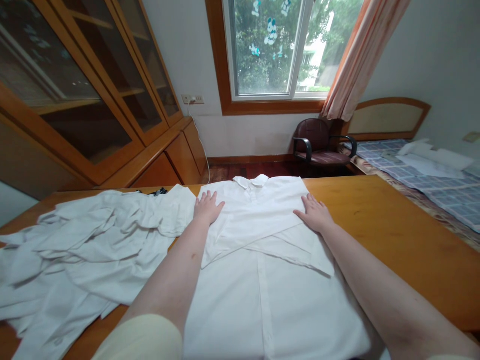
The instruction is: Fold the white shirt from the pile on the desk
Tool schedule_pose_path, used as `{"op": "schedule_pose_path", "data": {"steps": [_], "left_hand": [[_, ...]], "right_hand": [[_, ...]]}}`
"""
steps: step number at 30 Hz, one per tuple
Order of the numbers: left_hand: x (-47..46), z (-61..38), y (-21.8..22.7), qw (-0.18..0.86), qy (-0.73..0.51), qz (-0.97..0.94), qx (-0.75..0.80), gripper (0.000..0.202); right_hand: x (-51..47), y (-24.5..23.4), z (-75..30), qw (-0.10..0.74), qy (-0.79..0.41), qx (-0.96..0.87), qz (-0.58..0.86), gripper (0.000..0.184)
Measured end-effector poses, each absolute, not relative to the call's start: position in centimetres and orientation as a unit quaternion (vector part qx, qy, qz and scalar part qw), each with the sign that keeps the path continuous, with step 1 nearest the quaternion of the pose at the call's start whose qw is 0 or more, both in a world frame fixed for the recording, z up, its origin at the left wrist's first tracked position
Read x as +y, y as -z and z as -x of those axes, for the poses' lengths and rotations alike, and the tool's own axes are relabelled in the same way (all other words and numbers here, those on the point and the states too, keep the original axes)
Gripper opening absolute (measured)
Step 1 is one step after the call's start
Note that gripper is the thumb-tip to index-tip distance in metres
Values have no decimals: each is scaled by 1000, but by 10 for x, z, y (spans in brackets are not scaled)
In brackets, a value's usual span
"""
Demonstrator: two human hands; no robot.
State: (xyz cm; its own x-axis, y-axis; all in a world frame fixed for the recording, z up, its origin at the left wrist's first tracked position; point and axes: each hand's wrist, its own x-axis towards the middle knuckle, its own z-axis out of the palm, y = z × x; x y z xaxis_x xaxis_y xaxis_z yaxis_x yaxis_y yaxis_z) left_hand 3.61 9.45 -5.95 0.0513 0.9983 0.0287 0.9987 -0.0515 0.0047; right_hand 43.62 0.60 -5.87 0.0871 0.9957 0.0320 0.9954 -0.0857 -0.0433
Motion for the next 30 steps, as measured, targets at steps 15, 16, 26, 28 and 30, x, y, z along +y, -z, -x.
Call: {"op": "schedule_pose_path", "data": {"steps": [15,16,26,28,30], "left_hand": [[94,-38,57,-1,2,726,-688,73],[94,-37,57,-2,1,725,-688,73],[95,-35,61,-3,5,720,-694,73],[94,-36,60,-3,6,718,-696,73],[93,-37,59,-4,8,719,-695,72]], "right_hand": [[61,47,-417,21,-51,-698,714,71],[68,49,-416,8,-64,-692,719,74],[92,55,-443,15,-85,-545,834,87],[95,55,-439,28,-80,-503,860,89],[98,55,-433,46,-66,-471,878,89]]}}
